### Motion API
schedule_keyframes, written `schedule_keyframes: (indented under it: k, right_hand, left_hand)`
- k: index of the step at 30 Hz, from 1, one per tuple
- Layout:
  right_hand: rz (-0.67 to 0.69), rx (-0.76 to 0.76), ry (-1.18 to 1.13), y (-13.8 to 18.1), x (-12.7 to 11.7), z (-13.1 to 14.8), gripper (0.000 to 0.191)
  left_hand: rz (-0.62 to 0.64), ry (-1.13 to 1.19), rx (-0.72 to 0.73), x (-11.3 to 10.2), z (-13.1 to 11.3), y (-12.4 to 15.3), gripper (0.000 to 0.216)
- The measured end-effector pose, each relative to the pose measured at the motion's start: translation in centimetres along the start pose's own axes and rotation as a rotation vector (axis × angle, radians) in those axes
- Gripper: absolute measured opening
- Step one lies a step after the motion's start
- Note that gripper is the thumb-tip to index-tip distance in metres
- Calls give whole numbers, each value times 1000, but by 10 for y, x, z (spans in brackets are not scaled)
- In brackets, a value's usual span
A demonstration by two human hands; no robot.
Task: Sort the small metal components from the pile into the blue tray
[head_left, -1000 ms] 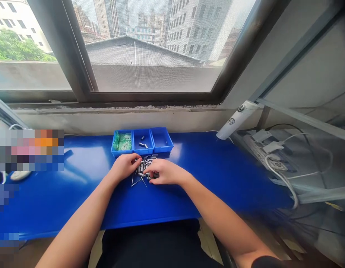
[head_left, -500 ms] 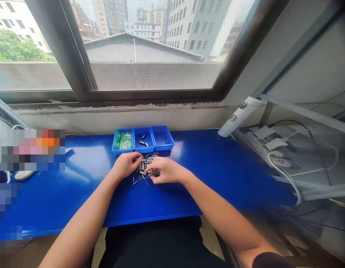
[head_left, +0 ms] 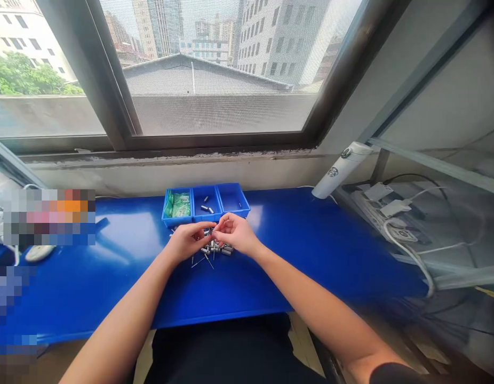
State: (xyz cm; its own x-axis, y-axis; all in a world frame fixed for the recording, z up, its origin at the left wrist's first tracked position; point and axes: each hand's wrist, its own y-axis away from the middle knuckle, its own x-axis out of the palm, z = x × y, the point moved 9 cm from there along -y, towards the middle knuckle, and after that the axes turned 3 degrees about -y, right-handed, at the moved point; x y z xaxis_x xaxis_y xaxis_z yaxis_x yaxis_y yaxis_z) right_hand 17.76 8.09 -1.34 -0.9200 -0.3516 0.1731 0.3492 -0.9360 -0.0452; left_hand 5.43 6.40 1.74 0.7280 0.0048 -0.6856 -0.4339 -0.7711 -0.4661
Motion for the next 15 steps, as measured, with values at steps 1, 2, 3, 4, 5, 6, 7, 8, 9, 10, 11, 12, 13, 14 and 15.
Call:
schedule_keyframes:
  k: [1, 2, 3, 4, 5, 6, 7, 8, 9, 10, 11, 12, 13, 14, 15]
  right_hand:
    - [-7, 5, -6, 0, -1, 0, 38]
    - [-14, 11, -7, 0, -2, -1, 38]
    - [-17, 17, -4, 0, -3, -2, 38]
    - [-18, 24, -2, -1, -3, -4, 38]
    - [-18, 32, 0, -2, -3, -6, 38]
    - [-17, 40, 8, -3, -3, -8, 37]
    - [-22, 42, 28, -5, -3, -8, 36]
    - [-40, 31, 63, -6, -5, -5, 35]
    - [-61, 3, 110, -5, -6, 1, 32]
    - [-107, -57, 178, -3, -10, 14, 29]
    - [-165, -148, 226, 4, -13, 32, 27]
    - [-199, -265, 239, 15, -15, 54, 24]
    - [-206, -392, 231, 29, -14, 78, 21]
    - [-170, -487, 236, 45, -10, 99, 19]
    - [-117, -560, 247, 62, -6, 117, 19]
  left_hand:
    - [-7, -2, 4, -1, 0, 0, 24]
    - [-12, -6, 7, -1, -1, 0, 23]
    - [-15, -11, 8, -1, 0, 0, 22]
    - [-16, -17, 5, -1, 0, -1, 21]
    - [-16, -24, 0, 0, 1, -1, 21]
    - [-16, -31, -8, 0, 2, -1, 20]
    - [-16, -39, -16, 1, 4, -1, 19]
    - [-19, -48, -25, 1, 5, -1, 19]
    - [-26, -57, -35, 0, 6, -1, 19]
    - [-37, -65, -47, 0, 8, 0, 19]
    - [-47, -71, -60, -2, 9, 0, 19]
    - [-55, -75, -72, -3, 11, 0, 20]
    - [-59, -79, -83, -4, 12, 0, 21]
    - [-61, -82, -93, -4, 13, 1, 22]
    - [-66, -83, -101, -5, 14, 1, 23]
